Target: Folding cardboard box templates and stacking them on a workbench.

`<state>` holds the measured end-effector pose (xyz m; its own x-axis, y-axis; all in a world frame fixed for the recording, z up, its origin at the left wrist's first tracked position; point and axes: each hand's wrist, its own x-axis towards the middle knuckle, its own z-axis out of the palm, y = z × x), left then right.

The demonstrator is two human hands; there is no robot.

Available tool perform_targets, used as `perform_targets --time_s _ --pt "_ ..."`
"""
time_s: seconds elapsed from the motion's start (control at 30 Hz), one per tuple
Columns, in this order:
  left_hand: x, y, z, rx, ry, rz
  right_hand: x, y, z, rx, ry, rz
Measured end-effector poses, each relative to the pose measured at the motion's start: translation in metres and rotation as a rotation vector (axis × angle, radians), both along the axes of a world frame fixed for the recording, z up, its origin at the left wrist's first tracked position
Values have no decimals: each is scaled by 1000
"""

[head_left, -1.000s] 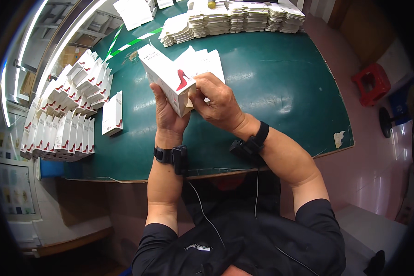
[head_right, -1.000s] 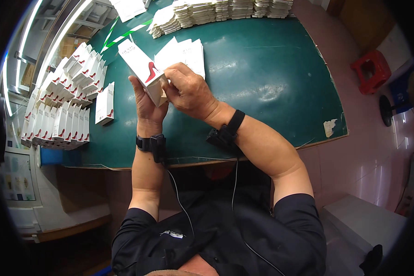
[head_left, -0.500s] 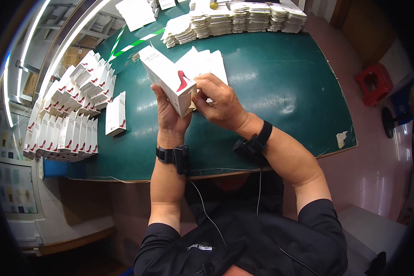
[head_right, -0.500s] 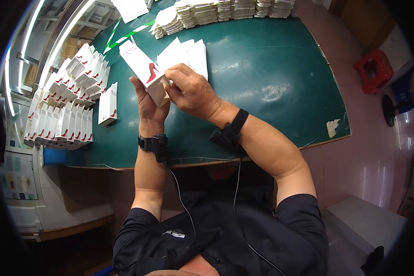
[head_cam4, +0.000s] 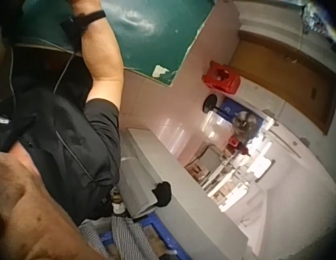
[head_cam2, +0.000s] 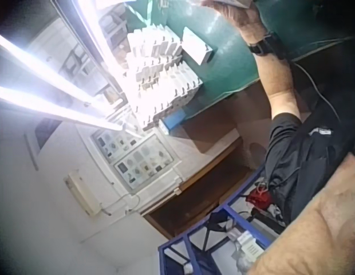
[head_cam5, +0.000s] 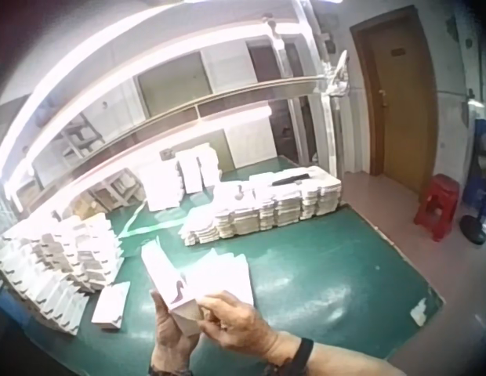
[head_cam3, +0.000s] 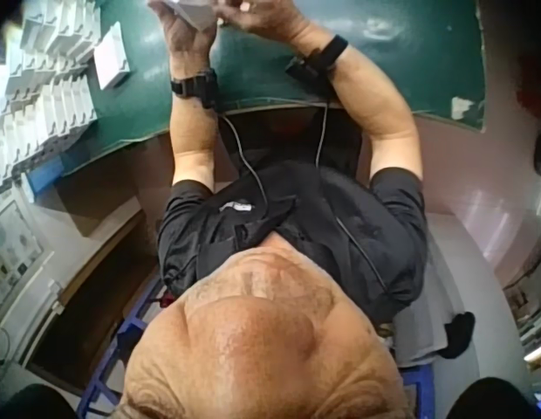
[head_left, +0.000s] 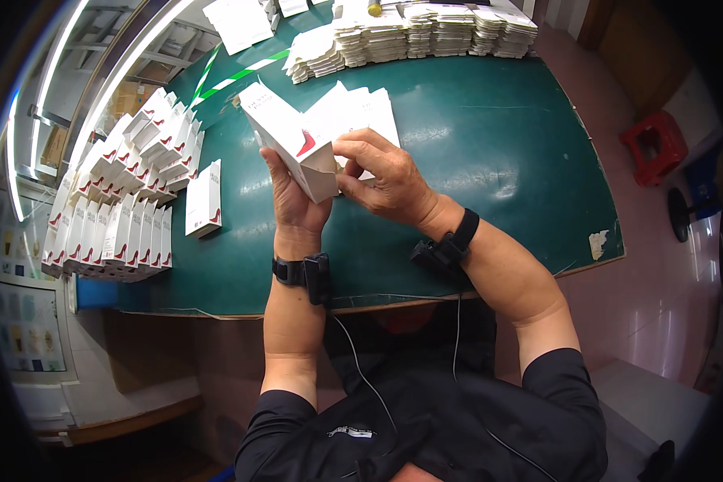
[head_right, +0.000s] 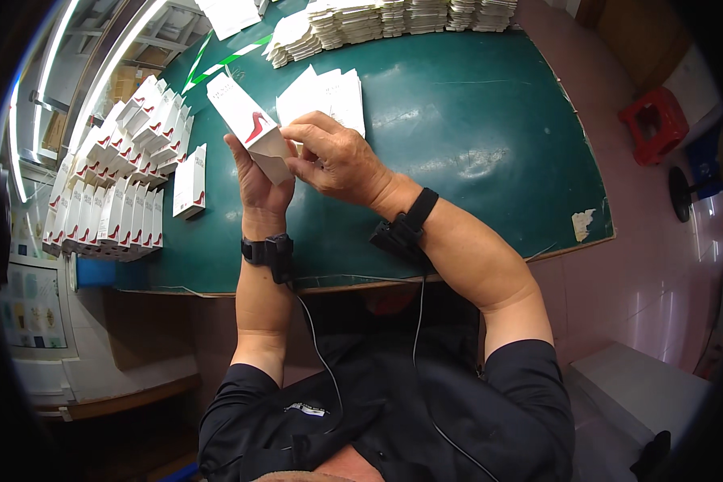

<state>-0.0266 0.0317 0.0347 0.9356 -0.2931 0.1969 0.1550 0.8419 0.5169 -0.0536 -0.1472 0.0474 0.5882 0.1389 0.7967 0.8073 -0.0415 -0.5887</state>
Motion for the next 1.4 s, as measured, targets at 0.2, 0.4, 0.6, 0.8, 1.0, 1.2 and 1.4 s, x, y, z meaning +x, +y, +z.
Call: perform_targets --time_s 0.2,0.4,0.6,0.8,1.0,1.2,1.4 --pt "-5 -11 3 54 79 150 -3 3 1 -2 -12 -87" --pt "-13 -21 5 146 -7 132 -4 0 1 -69 -56 -290" --pt "-13 -24 6 192 -79 131 -5 -1 0 -116 -73 -353" --pt "-12 -20 5 138 -60 95 -6 0 2 -103 -47 -255" --pt "-8 -14 1 109 -57 66 -5 0 1 -88 -49 -198" --pt "-8 -11 1 132 -60 84 -7 -1 3 -112 -47 -181" --pt "-9 -13 3 163 -53 121 -4 -2 1 -111 -70 -183"
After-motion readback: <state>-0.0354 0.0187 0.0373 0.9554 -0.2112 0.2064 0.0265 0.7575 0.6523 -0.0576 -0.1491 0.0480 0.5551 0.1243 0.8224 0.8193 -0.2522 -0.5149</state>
